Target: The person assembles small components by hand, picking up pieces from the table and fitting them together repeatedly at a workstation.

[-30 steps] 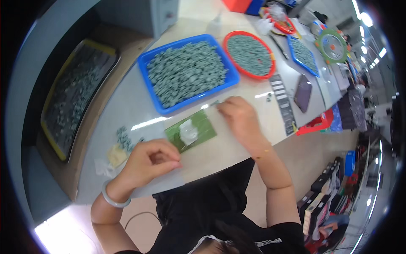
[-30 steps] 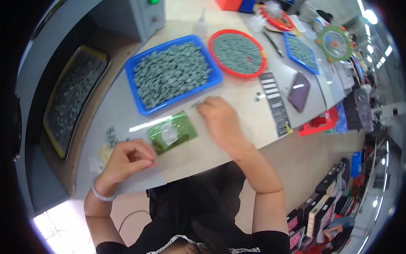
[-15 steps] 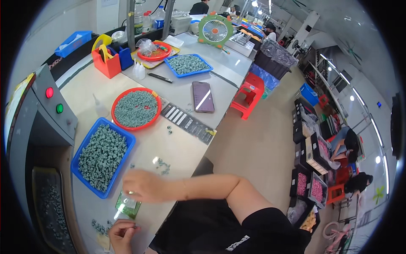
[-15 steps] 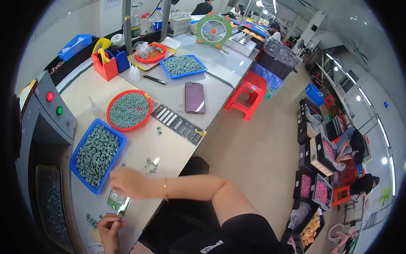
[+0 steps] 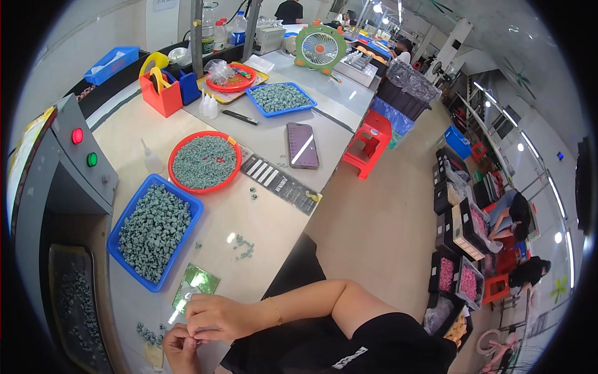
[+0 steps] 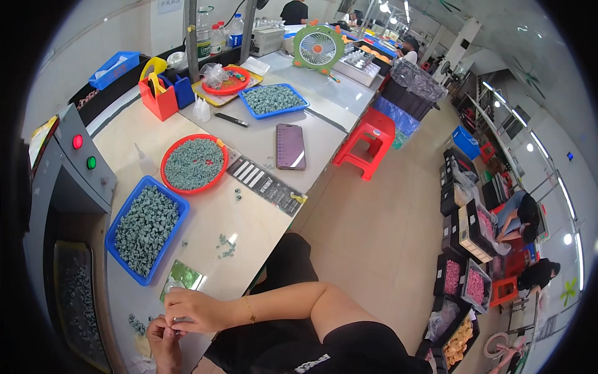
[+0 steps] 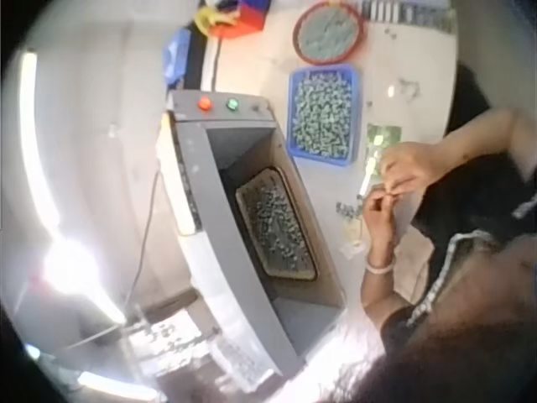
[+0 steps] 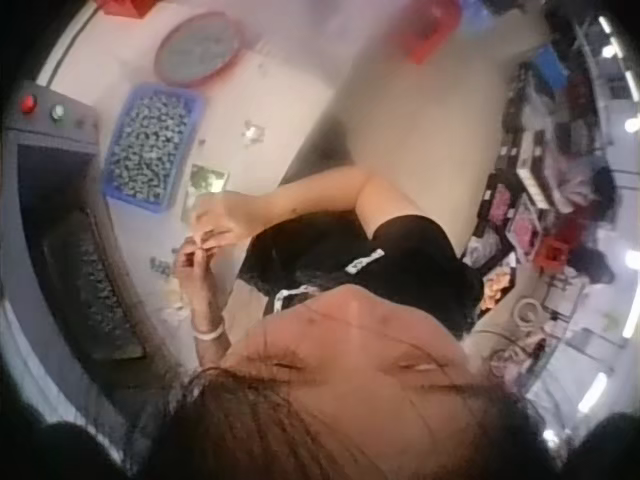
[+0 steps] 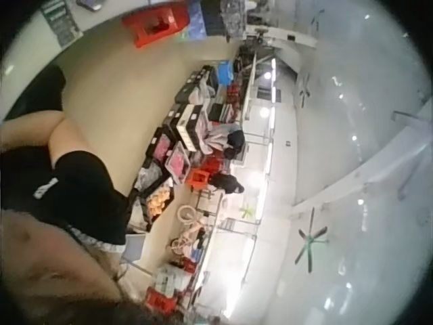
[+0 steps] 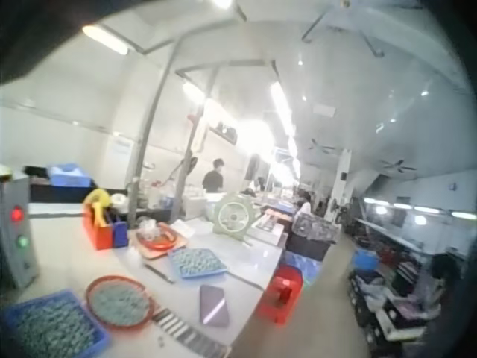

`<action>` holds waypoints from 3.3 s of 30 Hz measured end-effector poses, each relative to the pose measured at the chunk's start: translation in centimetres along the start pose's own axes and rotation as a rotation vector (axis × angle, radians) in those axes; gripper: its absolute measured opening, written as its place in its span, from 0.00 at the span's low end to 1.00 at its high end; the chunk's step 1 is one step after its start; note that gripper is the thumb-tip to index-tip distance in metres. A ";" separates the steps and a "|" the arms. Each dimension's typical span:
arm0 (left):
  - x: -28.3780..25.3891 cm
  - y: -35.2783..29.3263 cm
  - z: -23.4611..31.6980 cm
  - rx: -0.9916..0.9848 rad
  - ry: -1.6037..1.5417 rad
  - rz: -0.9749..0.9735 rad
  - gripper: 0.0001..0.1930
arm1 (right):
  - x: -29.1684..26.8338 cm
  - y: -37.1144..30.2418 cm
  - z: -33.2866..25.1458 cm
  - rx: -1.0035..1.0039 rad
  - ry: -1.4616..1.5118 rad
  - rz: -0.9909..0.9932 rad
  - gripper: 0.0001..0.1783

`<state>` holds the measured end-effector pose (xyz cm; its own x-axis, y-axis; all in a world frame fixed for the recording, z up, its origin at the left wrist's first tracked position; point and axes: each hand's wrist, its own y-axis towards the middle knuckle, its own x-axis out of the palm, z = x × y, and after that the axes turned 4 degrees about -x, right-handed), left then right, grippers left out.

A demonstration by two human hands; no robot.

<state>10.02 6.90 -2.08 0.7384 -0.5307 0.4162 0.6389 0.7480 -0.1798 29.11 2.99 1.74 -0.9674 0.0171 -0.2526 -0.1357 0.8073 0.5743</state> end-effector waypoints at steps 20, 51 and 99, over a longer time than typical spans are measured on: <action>1.6 0.5 1.8 -0.171 0.076 0.040 0.18 | -1.5 0.3 1.8 -0.155 -0.070 -0.163 0.07; -7.6 0.4 1.9 -0.268 -0.076 0.100 0.11 | 2.6 5.2 7.0 -0.232 -0.908 -0.434 0.10; -11.3 3.1 10.3 -0.043 1.417 0.428 0.06 | -1.0 -1.0 4.6 0.061 -0.533 -0.023 0.08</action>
<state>1.45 19.35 1.80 0.4417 -0.2347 -0.8659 0.3109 0.9454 -0.0977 31.23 4.84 -2.14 -0.7196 0.2836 -0.6338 -0.1272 0.8435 0.5219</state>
